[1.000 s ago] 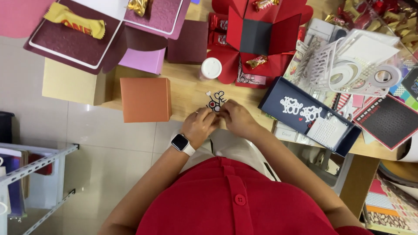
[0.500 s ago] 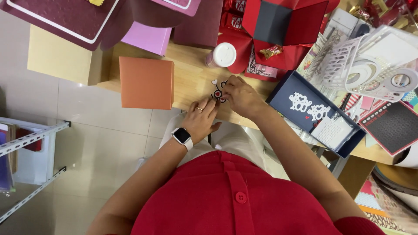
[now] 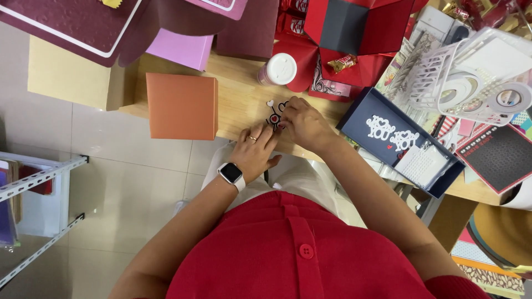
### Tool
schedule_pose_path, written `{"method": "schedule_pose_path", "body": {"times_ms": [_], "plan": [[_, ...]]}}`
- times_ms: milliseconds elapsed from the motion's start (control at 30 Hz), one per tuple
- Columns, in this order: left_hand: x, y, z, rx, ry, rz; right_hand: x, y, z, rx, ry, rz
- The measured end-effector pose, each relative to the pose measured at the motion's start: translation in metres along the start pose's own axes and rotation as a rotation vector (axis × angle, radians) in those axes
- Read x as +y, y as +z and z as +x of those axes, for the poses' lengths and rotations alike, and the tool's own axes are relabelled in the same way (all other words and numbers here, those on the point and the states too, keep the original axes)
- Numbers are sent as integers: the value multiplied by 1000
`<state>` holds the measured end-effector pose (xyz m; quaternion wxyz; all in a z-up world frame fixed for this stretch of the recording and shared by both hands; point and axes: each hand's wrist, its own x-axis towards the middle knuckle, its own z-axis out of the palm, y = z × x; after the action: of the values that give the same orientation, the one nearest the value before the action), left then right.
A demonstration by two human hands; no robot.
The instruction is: The person assembles a red flower-shaped gift box by applying glue to a 'I LOVE YOU' cutout and attaching it to the box lid. They then place the decorated lid onto the box and handle a sheet of pearl stickers.
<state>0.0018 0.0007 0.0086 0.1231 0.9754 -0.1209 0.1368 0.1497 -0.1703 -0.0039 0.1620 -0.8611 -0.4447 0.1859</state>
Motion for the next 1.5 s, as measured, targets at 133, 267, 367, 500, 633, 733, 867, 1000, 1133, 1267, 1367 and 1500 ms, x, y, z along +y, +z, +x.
{"method": "schedule_pose_path", "body": {"times_ms": [133,267,367,500,633,733,867,1000,1133,1267,1367,1500], "plan": [[0,6,-2,-16,2,8,0,0,-3,33,-10,22],[0,11,-5,-40,3,-2,4,5,-7,83,-13,77],[0,11,-5,-51,2,-4,3,0,-8,125,13,165],[0,10,-4,-37,5,11,12,1,-6,203,83,325],[1,10,-4,-24,-1,18,10,0,-4,197,48,352],[1,10,-4,-26,-5,14,9,2,-4,185,79,315],[2,10,-3,-33,-11,-7,7,1,-4,155,114,292],[3,10,-4,-42,-16,-14,5,-1,-4,154,107,280],[3,8,-3,-62,-14,-14,5,-1,-4,156,124,284],[4,7,-2,-93,-27,-35,3,-5,-4,144,110,244],[3,6,-3,-116,-23,-45,-3,-9,-4,141,101,222],[4,4,-2,-148,-20,-88,-1,-5,-5,162,79,236]]}}
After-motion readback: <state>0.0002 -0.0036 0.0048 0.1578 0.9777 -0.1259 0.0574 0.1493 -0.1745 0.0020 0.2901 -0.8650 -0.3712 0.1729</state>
